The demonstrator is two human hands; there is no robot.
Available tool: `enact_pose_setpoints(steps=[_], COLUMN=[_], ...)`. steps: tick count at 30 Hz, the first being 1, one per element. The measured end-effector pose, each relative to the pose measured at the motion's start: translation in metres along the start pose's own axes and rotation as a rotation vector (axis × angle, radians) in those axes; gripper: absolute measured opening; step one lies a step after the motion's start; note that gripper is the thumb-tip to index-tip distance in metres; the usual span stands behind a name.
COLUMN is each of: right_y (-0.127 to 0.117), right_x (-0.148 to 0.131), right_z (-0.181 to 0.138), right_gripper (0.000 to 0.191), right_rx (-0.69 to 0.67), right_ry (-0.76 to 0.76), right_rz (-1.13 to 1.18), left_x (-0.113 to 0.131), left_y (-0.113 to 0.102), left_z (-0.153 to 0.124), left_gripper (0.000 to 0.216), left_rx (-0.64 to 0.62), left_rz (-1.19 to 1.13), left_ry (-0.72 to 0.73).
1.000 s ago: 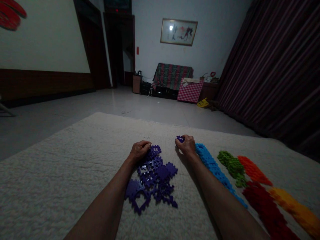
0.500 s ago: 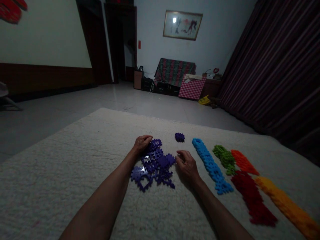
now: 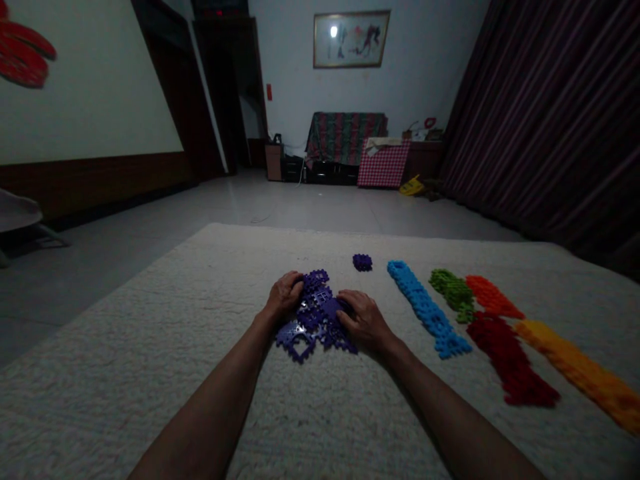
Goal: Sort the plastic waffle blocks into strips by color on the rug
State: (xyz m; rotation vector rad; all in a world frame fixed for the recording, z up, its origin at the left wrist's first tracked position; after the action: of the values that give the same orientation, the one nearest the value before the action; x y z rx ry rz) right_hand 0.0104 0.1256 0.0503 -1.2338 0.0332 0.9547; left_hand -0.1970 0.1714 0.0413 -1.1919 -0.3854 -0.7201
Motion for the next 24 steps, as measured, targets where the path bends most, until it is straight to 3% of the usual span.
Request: enact_pose_setpoints(steps=[10, 17, 24], right_y=[0.004, 0.0, -0.01], right_x=[0.002, 0.009, 0.016], right_z=[-0.002, 0.0, 0.006], right_gripper=[0.041, 0.026, 0.01], right_rx=[0.02, 0.06, 0.069], right_ry=[-0.04, -0.023, 0.088], right_rz=[-0.042, 0.054, 0.23], left_x=[0.005, 0.001, 0.002], left_y=[0.003, 0.008, 0.007], left_z=[-0.002, -0.001, -0.004], left_gripper=[0.034, 0.035, 0.033], left_rx=[-0.04, -0.046, -0.043], left_rz=[0.011, 0.019, 0.023], left_ry=[0.036, 0.051, 0.048])
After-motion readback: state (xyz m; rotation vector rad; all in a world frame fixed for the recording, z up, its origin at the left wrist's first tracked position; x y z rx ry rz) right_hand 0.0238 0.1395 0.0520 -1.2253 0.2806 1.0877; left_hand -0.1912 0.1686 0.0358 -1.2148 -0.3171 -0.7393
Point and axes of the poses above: each hand's wrist, its own z-axis towards the middle knuckle, its own y-axis out of the palm, x = y × z, the point moved 10 cm from there along z, towards the middle knuckle, and after that the axes turned 6 degrees about -x, right-handed, at the moved point
